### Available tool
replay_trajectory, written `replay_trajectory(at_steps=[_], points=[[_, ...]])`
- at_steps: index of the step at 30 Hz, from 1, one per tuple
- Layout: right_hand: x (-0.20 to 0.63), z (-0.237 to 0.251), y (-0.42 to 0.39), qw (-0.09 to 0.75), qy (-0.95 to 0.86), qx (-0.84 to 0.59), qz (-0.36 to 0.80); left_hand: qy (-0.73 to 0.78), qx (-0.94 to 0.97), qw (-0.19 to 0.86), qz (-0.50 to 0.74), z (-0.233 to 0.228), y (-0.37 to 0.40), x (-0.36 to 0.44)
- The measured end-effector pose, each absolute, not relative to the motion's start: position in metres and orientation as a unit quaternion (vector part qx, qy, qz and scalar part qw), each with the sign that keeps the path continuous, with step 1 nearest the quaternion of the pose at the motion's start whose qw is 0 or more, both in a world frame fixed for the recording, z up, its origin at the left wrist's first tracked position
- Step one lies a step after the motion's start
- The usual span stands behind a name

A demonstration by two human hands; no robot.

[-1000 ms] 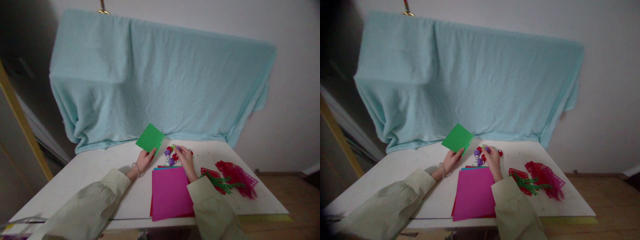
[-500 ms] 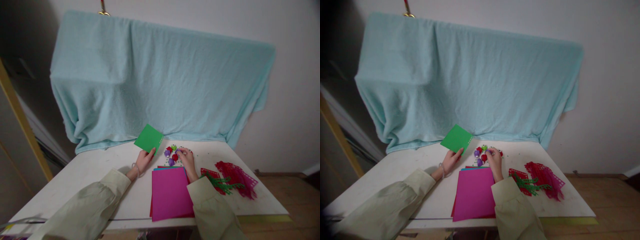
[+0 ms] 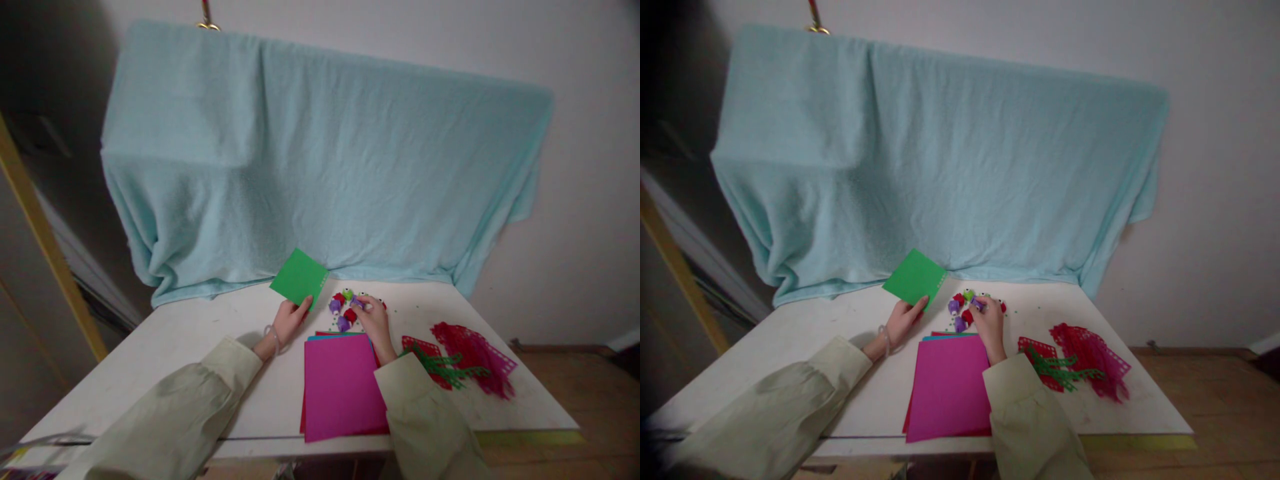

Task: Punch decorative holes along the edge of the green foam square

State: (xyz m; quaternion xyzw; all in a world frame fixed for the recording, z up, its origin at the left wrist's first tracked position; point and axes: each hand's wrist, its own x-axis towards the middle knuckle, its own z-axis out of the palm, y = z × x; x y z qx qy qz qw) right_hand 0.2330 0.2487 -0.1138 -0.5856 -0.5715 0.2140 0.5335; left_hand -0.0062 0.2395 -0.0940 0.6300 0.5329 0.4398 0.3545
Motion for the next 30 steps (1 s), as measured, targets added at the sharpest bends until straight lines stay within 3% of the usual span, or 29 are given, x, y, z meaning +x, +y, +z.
replay_trajectory(at_steps=[13, 22, 30], points=[[0.228, -0.112, 0.251, 0.537, -0.592, -0.552, 0.237, 0.537, 0.649, 0.381, 0.381, -0.096, 0.241, -0.006], [0.234, -0.100, 0.242, 0.533, -0.596, -0.599, 0.051, 0.530, 0.641, 0.391, 0.395, -0.100, 0.241, -0.006], [0.230, -0.099, 0.237, 0.446, -0.545, -0.709, -0.010, 0.542, 0.630, 0.389, 0.398, -0.094, 0.240, -0.004]])
